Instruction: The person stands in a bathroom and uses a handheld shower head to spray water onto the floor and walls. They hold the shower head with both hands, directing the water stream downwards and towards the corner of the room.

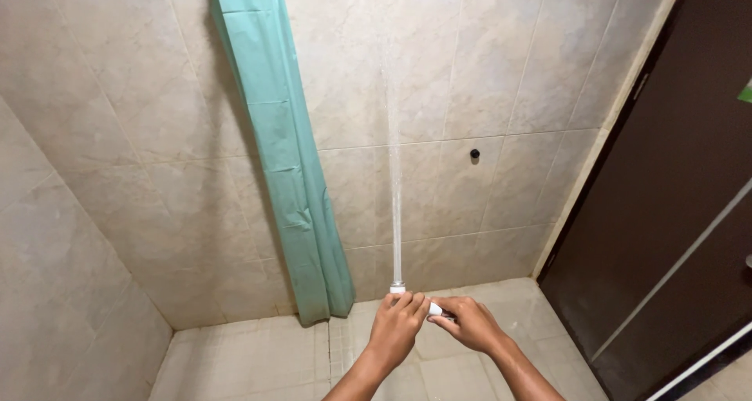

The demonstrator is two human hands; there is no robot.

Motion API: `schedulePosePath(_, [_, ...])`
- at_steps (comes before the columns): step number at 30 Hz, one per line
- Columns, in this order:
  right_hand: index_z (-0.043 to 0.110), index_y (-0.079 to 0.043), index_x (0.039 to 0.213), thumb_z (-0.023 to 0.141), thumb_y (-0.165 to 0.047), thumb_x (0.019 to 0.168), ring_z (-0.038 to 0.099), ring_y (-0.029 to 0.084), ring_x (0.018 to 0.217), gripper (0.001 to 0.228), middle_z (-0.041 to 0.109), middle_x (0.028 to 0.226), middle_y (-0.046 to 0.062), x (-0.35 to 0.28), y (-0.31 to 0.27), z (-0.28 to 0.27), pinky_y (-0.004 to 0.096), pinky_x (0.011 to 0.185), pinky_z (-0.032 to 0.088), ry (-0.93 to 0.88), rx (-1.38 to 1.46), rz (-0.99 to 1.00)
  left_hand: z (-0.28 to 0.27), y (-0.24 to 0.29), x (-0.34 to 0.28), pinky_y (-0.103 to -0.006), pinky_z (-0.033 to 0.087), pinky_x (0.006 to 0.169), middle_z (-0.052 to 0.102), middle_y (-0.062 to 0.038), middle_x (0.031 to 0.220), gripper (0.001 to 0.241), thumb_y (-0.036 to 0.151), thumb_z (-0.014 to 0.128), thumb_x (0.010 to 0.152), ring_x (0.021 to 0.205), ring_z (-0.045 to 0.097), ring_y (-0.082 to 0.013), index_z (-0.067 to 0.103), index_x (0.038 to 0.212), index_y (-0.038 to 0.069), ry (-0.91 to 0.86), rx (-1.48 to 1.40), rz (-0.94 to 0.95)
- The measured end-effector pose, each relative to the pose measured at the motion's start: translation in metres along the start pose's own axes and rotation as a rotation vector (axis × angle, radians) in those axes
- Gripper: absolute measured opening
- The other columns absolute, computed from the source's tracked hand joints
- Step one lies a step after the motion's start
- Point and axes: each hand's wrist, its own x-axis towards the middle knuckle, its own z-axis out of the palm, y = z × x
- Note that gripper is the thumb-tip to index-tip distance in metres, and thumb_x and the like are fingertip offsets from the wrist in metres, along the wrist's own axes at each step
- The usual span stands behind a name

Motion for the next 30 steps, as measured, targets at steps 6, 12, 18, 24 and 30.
schedulePosePath(6, [0.076,-0.023,0.117,0.076,-0.027,0.086,0.068,0.024,0.074,0.03,0.077,0.088,0.004,-0.006,0.001,-0.008,0.038,0.07,0.053,0.048,-0.069,0.034,-0.001,0.003,0.012,-0.0381,0.044,0.094,0.067,-0.005,0.109,0.044,-0.002,0.067,0.075,0.107,0.061,-0.0217,0.067,0.119,0.001,-0.013,-0.021,0.024])
schedulePosePath(12, [0.075,-0.025,0.119,0.075,-0.026,0.086,0.071,0.022,0.076,0.033,0.079,0.097,0.001,-0.014,0.004,-0.016,0.036,0.072,0.056,0.092,-0.025,0.051,-0.003,0.009,0.023,-0.0378,0.044,0.094,0.067,-0.006,0.11,0.046,-0.001,0.066,0.073,0.108,0.062,-0.0224,0.067,0.119,0.0,0.022,-0.041,0.075])
schedulePosePath(18, [0.075,-0.026,0.12,0.075,-0.028,0.088,0.07,0.022,0.079,0.033,0.077,0.093,0.001,-0.024,0.003,-0.026,0.038,0.072,0.055,0.096,-0.074,0.097,0.0,0.015,0.032,-0.0378,0.044,0.094,0.067,-0.007,0.111,0.041,0.002,0.066,0.077,0.107,0.062,-0.0222,0.067,0.118,0.0,0.065,-0.078,0.103])
schedulePosePath(24, [0.075,-0.025,0.119,0.074,-0.029,0.089,0.068,0.023,0.076,0.031,0.077,0.091,0.002,-0.03,0.001,-0.032,0.038,0.072,0.054,0.104,-0.072,0.145,0.001,0.019,0.039,-0.0374,0.045,0.093,0.067,-0.005,0.108,0.039,0.0,0.065,0.077,0.105,0.062,-0.0214,0.067,0.115,0.001,0.049,-0.108,0.107])
schedulePosePath(30, [0.074,-0.023,0.119,0.074,-0.027,0.088,0.069,0.022,0.075,0.031,0.077,0.092,0.0,-0.03,0.005,-0.029,0.037,0.071,0.054,0.12,-0.045,0.116,0.004,0.018,0.037,-0.0374,0.045,0.093,0.067,-0.006,0.109,0.04,-0.001,0.065,0.075,0.105,0.062,-0.0212,0.068,0.116,0.0,0.056,-0.111,0.114])
